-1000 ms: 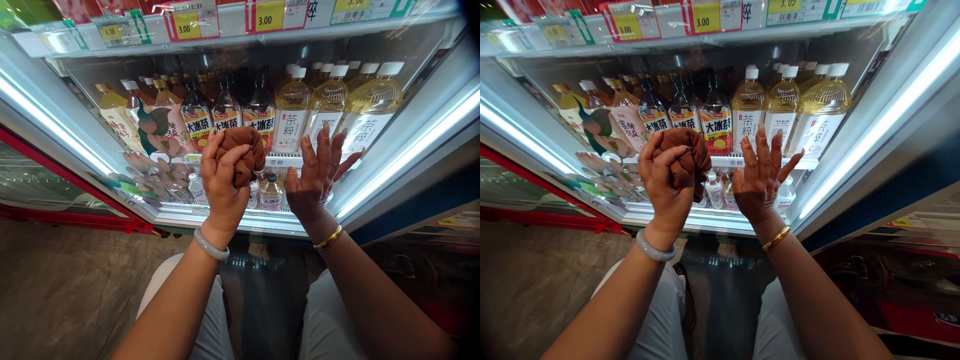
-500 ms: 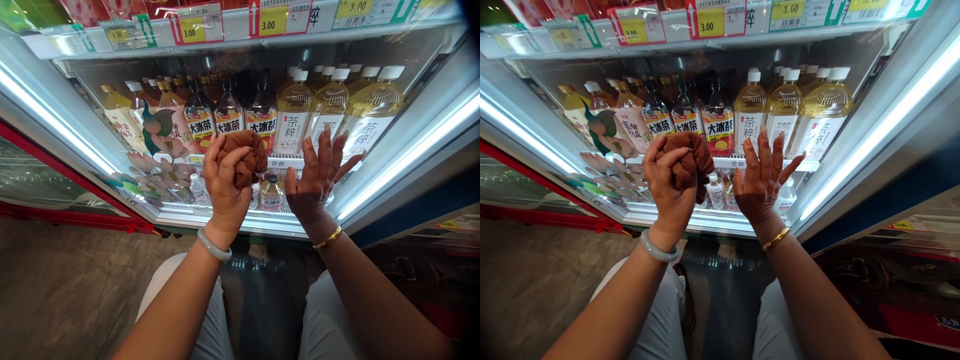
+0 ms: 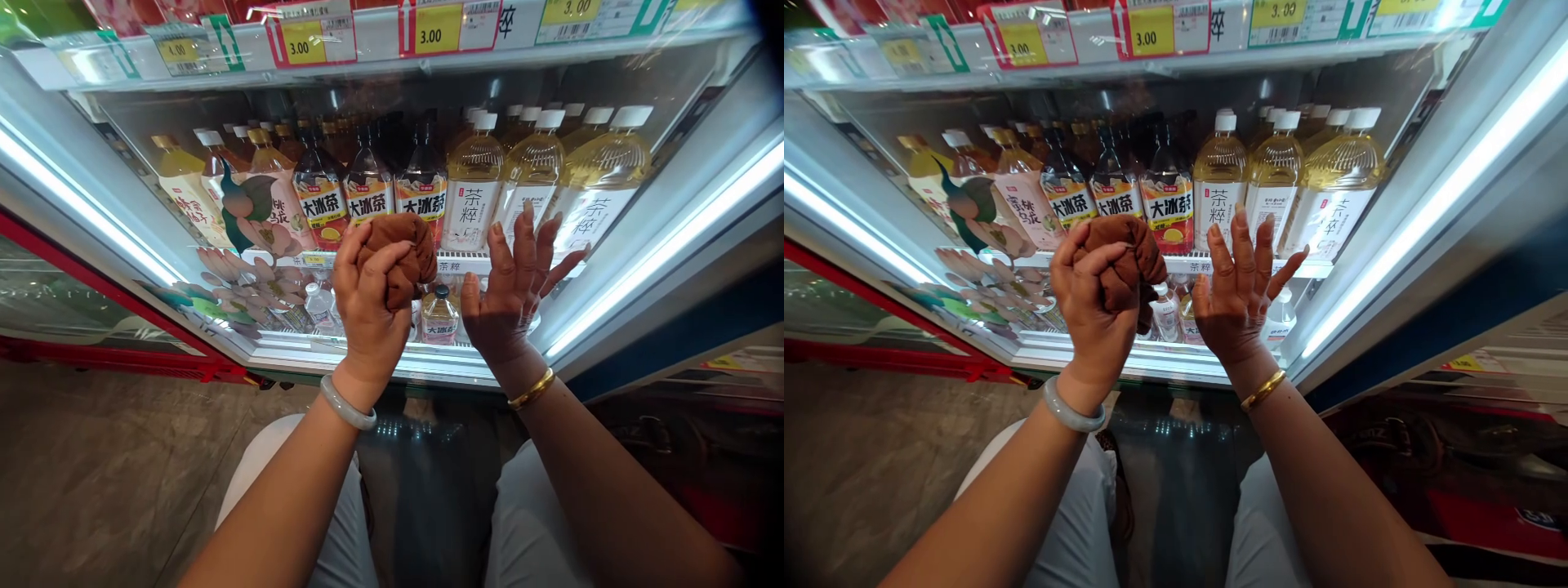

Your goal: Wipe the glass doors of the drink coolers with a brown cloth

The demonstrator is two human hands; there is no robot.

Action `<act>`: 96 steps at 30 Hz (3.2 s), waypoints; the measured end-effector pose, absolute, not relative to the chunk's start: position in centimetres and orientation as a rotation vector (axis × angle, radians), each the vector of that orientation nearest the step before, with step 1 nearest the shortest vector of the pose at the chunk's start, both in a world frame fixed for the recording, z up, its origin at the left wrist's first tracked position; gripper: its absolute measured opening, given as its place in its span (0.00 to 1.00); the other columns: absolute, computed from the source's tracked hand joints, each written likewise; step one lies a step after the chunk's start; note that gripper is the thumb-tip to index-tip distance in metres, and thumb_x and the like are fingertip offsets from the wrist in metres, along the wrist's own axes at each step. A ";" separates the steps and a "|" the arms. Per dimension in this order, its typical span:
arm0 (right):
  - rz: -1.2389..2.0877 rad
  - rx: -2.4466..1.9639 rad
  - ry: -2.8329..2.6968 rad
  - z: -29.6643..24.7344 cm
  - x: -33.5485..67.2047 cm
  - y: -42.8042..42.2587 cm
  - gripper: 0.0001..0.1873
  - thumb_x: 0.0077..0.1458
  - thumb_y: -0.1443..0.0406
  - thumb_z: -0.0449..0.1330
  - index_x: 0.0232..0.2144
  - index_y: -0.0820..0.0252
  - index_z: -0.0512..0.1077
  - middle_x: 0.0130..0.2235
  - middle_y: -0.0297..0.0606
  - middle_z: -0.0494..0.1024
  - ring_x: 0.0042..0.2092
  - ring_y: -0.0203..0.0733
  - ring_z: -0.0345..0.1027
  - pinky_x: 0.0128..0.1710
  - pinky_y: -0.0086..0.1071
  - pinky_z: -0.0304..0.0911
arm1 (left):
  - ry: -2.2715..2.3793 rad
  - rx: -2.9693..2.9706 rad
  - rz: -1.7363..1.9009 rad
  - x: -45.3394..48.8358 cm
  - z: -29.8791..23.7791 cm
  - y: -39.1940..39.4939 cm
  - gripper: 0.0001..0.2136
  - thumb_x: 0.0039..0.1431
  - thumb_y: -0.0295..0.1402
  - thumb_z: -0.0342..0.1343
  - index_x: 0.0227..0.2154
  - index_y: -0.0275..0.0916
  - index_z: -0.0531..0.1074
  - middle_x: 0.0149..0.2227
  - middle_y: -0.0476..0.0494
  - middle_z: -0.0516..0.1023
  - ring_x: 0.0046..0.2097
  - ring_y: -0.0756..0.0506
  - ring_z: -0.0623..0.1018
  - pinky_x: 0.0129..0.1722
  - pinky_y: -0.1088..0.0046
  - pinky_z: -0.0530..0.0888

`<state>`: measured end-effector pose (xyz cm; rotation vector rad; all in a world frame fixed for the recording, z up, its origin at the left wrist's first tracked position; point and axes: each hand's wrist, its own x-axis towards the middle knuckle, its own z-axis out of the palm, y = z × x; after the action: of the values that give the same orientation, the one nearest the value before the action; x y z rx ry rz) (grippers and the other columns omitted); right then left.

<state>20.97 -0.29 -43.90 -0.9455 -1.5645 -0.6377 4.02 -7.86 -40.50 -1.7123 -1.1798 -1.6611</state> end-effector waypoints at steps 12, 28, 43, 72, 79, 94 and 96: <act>-0.668 -0.858 -1.544 -43.8 21.0 -0.2 0.35 0.61 0.63 0.49 0.71 0.50 0.56 0.72 0.43 0.61 0.77 0.58 0.42 0.72 0.72 0.28 | -1.126 -1.770 -1.599 4.1 -40.3 -7.8 0.13 0.70 0.31 0.56 0.54 0.46 0.74 0.65 0.42 0.67 0.71 0.36 0.66 0.72 0.46 0.64; -0.646 -0.845 -1.547 -43.6 21.0 -0.5 0.33 0.64 0.63 0.49 0.70 0.52 0.58 0.71 0.45 0.63 0.77 0.60 0.43 0.72 0.74 0.29 | -1.132 -1.701 -1.529 4.5 -41.3 -7.6 0.13 0.71 0.33 0.55 0.56 0.46 0.72 0.65 0.39 0.67 0.70 0.35 0.68 0.69 0.46 0.68; -0.673 -0.946 -1.576 -43.7 21.1 -0.5 0.35 0.61 0.63 0.48 0.70 0.51 0.56 0.73 0.43 0.59 0.78 0.57 0.40 0.72 0.72 0.28 | -1.031 -1.750 -1.546 4.5 -41.7 -7.1 0.16 0.71 0.29 0.54 0.58 0.50 0.72 0.67 0.45 0.66 0.71 0.37 0.66 0.70 0.47 0.67; -0.655 -0.803 -1.568 -43.9 21.5 0.1 0.33 0.66 0.60 0.48 0.72 0.51 0.57 0.72 0.44 0.62 0.78 0.58 0.41 0.73 0.71 0.24 | -1.112 -1.736 -1.549 4.9 -40.6 -7.4 0.15 0.72 0.32 0.52 0.59 0.50 0.71 0.67 0.43 0.65 0.72 0.36 0.64 0.72 0.45 0.64; -0.644 -0.817 -1.568 -43.9 21.5 -0.2 0.31 0.69 0.56 0.45 0.72 0.47 0.57 0.72 0.43 0.62 0.78 0.58 0.40 0.72 0.73 0.24 | -1.030 -1.915 -1.482 6.4 -43.3 -6.7 0.21 0.71 0.28 0.55 0.64 0.49 0.67 0.71 0.41 0.63 0.75 0.37 0.60 0.73 0.49 0.63; -0.578 -0.662 -1.814 -44.8 18.5 -2.5 0.18 0.69 0.57 0.55 0.59 0.44 0.72 0.67 0.36 0.70 0.76 0.51 0.48 0.74 0.60 0.51 | -1.284 -1.997 -1.238 3.1 -43.3 -7.3 0.38 0.70 0.37 0.55 0.76 0.45 0.42 0.77 0.34 0.50 0.79 0.36 0.44 0.77 0.44 0.43; -0.565 -0.689 -1.857 -44.2 18.4 -2.5 0.16 0.69 0.58 0.54 0.56 0.44 0.74 0.66 0.35 0.71 0.76 0.51 0.48 0.74 0.61 0.51 | -1.312 -1.990 -1.230 2.6 -43.0 -7.6 0.39 0.69 0.41 0.58 0.76 0.45 0.44 0.77 0.35 0.49 0.79 0.35 0.43 0.77 0.45 0.43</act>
<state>18.44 -2.54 -44.24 -0.6889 -1.8568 -0.5649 2.56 -7.59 -42.97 -1.9897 -1.3125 -1.2302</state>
